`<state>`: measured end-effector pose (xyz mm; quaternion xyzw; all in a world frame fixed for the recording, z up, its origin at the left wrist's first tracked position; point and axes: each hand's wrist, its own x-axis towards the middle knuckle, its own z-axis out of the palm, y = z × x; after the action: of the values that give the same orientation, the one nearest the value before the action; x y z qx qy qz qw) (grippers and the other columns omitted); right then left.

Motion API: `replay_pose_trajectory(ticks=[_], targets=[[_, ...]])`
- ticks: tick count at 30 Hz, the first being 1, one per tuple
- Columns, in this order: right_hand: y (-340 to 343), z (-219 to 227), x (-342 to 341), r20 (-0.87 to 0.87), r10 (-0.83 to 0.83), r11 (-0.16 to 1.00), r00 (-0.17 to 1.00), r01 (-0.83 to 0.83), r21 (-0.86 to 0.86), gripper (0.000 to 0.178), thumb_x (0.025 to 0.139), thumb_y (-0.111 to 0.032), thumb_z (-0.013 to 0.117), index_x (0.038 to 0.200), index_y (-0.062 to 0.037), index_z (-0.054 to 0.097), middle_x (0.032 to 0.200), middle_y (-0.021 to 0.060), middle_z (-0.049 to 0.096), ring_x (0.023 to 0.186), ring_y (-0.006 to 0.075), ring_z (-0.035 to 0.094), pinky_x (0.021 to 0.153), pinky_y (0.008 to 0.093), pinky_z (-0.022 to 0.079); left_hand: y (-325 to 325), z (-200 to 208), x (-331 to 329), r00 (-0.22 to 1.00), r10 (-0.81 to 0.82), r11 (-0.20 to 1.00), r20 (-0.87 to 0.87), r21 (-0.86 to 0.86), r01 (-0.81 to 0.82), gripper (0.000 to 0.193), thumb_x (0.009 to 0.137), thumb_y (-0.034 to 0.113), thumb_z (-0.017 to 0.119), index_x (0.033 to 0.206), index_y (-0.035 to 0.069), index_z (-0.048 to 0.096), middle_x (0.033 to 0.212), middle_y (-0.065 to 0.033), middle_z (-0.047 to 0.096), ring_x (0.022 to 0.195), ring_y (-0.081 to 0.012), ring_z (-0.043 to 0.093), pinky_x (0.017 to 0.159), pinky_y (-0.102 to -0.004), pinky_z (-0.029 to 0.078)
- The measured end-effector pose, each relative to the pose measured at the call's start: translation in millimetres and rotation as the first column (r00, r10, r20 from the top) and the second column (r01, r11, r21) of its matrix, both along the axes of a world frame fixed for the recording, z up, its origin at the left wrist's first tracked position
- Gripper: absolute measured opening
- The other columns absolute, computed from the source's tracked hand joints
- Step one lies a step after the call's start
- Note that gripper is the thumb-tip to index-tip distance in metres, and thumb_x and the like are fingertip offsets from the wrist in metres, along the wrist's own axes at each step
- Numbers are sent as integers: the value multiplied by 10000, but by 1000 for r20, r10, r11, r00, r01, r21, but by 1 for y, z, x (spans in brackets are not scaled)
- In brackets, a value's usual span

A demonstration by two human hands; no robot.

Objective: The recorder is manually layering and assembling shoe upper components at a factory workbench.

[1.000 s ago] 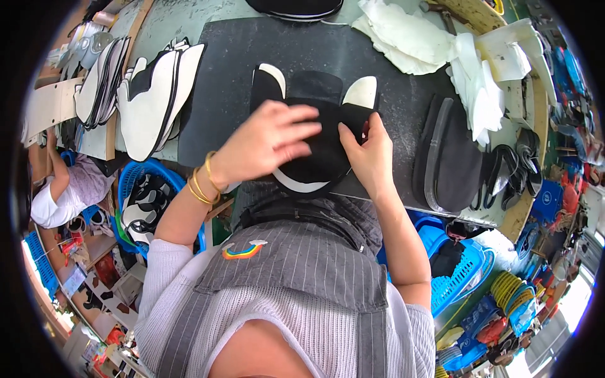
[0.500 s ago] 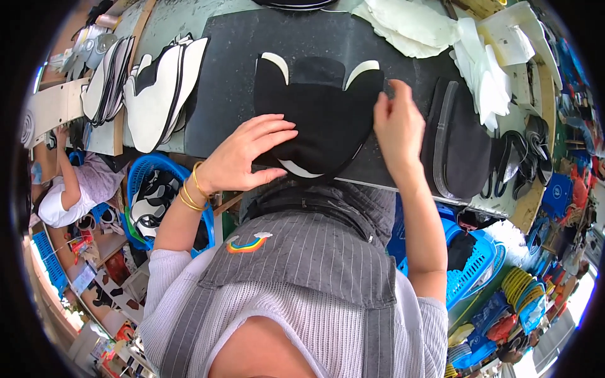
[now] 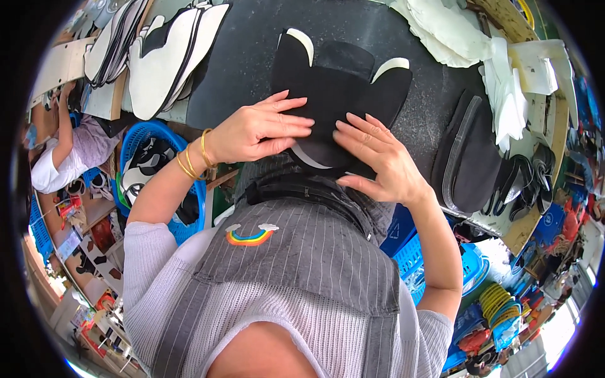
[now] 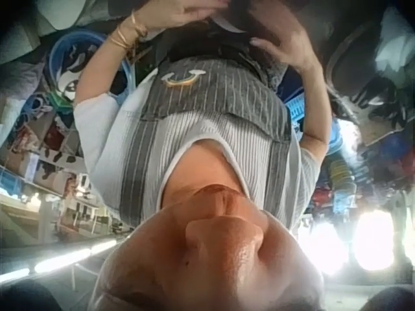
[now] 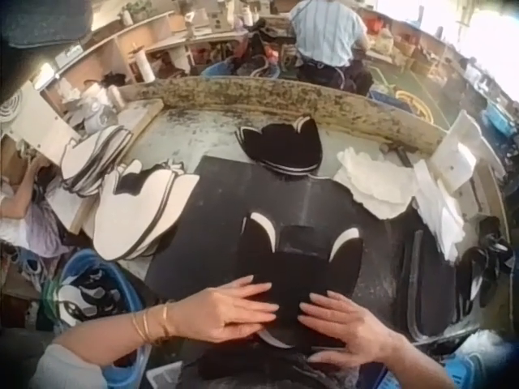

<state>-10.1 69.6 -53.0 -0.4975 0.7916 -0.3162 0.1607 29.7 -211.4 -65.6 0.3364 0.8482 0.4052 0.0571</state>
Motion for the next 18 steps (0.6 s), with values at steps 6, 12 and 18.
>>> replay_pose_trajectory(ticks=[6,12,18], targets=[[-14,15,-32,183,106,972,977,-64,-225,428,858,-300,575,1150,13,593,1240,193,551,1238,360,451,1064,476,289,-17,4,-33,968,32,979,248,185,-80,295,938,270,475,1026,73,676,1096,-83,655,1262,-273,445,1119,-476,163],[-62,-7,26,-195,253,967,948,-246,62,623,876,-499,445,1197,29,522,1328,179,463,1313,297,346,1107,447,215,3,-24,-45,950,120,902,-288,-368,-225,576,951,462,361,1381,79,384,1442,-64,366,1359,-213,287,1106,-496,122],[-45,15,-18,-176,118,990,977,-130,-56,595,893,-423,482,1308,1,440,1367,179,426,1317,303,340,1113,457,205,7,-15,-40,893,26,781,-450,-548,-299,746,852,588,451,1375,61,376,1463,-58,323,1359,-198,277,1098,-490,179]])
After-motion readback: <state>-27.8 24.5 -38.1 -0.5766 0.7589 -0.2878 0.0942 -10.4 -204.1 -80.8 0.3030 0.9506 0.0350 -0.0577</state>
